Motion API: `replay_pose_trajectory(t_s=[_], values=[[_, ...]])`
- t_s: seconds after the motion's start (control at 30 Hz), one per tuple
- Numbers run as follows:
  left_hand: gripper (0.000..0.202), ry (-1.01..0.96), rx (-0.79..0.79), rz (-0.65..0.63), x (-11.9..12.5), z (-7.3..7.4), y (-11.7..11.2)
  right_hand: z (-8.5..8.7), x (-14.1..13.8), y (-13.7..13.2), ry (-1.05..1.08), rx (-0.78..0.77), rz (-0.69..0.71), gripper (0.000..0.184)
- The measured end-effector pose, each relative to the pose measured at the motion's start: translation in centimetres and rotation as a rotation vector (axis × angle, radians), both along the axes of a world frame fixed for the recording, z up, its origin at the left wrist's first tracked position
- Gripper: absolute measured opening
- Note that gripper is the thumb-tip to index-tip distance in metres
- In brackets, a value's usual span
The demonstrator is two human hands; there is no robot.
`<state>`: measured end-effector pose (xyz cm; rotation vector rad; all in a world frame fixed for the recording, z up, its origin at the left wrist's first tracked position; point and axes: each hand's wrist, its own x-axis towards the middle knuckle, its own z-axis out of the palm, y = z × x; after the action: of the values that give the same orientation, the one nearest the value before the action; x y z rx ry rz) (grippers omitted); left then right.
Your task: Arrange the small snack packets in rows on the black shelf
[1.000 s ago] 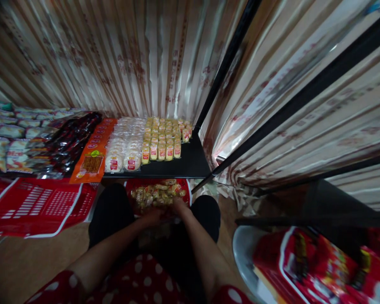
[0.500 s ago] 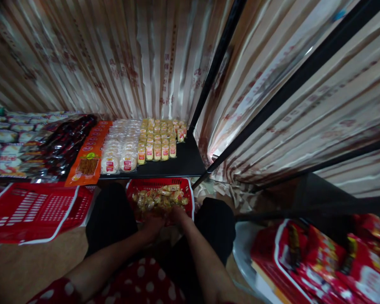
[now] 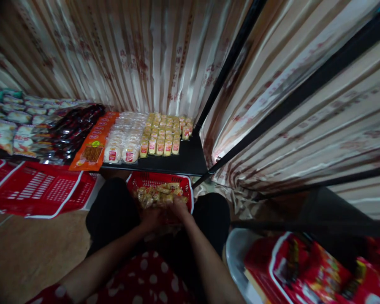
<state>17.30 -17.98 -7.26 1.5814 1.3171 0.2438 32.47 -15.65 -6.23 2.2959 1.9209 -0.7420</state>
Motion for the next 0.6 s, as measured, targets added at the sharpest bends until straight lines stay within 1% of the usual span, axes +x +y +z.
replay_pose_trajectory(t_s=[0.03,0.07,0.13,0.17,0.2,0.23,0.27,0.33,0.37,0.47,0.6], values=[[0.019,0.003,-0.012,0.070,0.2,0.3,0.4,0.5,0.2,0.3,0.089,0.030,-0.070,0.027],[0.020,-0.020,-0.037,0.153,0.4,0.6,0.8,1.1,0.5,0.5,0.234,0.070,-0.167,0.029],[0.021,-0.120,-0.097,0.305,0.9,1.1,1.8,2.2,0.9,0.8,0.634,0.128,-0.383,0.031],[0.022,-0.187,-0.129,0.352,1.2,1.4,2.2,2.7,1.0,0.9,0.828,0.136,-0.467,0.031],[0.024,-0.265,-0.162,0.390,1.4,1.6,2.7,3.1,1.1,1.0,0.977,0.130,-0.518,0.031],[0.027,-0.353,-0.199,0.418,1.7,2.0,3.0,3.6,1.1,1.1,1.083,0.114,-0.551,0.031],[0.029,-0.447,-0.239,0.441,1.9,2.3,3.3,3.9,1.1,1.2,1.152,0.096,-0.573,0.031],[0.031,-0.639,-0.317,0.498,2.3,3.2,3.8,4.6,1.1,1.4,1.225,0.091,-0.616,0.033],[0.031,-0.695,-0.336,0.523,2.5,3.6,4.0,4.9,1.1,1.5,1.251,0.098,-0.641,0.035],[0.030,-0.693,-0.321,0.585,3.0,4.8,4.5,5.5,1.2,2.0,1.324,0.122,-0.687,0.038],[0.024,-0.681,-0.239,0.660,3.8,5.8,5.4,5.7,1.5,2.3,1.360,0.151,-0.663,0.040]])
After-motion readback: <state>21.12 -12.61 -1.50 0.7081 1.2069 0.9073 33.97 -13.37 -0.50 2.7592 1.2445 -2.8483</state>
